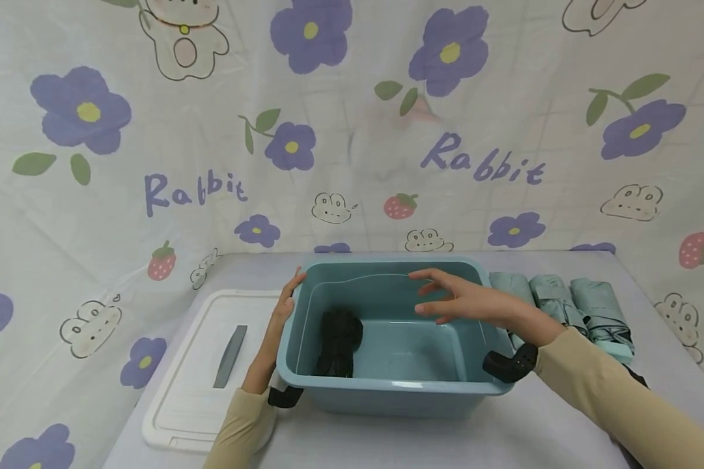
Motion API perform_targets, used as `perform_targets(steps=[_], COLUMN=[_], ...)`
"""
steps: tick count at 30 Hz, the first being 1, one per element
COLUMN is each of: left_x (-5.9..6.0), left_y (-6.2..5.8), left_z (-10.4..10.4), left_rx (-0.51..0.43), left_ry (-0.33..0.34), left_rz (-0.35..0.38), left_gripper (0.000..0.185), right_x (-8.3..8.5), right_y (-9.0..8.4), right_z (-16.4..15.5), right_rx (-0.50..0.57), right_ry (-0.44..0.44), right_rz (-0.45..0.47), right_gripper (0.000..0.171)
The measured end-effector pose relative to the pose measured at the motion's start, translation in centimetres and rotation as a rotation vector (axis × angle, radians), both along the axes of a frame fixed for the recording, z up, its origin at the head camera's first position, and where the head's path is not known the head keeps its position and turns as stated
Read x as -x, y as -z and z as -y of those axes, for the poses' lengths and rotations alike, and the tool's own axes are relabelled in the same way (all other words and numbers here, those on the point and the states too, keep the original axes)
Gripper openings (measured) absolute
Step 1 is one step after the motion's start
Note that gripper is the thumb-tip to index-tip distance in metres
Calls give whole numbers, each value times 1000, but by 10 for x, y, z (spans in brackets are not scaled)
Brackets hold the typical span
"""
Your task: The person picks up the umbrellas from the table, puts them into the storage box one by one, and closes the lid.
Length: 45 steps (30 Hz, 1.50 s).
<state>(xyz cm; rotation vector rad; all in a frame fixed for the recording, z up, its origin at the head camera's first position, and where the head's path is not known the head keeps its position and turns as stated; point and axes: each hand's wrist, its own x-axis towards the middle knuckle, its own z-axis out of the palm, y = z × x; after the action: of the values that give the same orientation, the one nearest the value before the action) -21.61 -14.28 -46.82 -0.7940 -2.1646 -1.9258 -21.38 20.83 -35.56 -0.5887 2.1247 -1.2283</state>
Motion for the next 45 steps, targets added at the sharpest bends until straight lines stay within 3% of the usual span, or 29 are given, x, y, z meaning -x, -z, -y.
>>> perform_targets(steps=[21, 30, 34, 36, 43, 45], left_x=[1, 15, 17, 16, 1, 1], left_y=[0, 22, 26, 25, 1, 0], left_z=[-1, 0, -1, -1, -3, -2], left_rx=[-25, -17, -23, -26, -27, -16], left_ry=[26, -9, -9, -5, 19, 18], left_rz=[14, -12, -20, -15, 14, 18], left_gripper=[49, 48, 50, 51, 49, 49], right_x=[-14, -19, -23, -25, -30, -31], right_y=[6, 4, 1, -1, -3, -5], right_z=[-21, -33, -42, -47, -64, -67], right_rx=[77, 142, 157, 162, 189, 194], right_ry=[35, 30, 24, 20, 16, 18], right_rz=[-89, -107, -134, -149, -188, -194], right_gripper=[59, 55, 52, 51, 49, 49])
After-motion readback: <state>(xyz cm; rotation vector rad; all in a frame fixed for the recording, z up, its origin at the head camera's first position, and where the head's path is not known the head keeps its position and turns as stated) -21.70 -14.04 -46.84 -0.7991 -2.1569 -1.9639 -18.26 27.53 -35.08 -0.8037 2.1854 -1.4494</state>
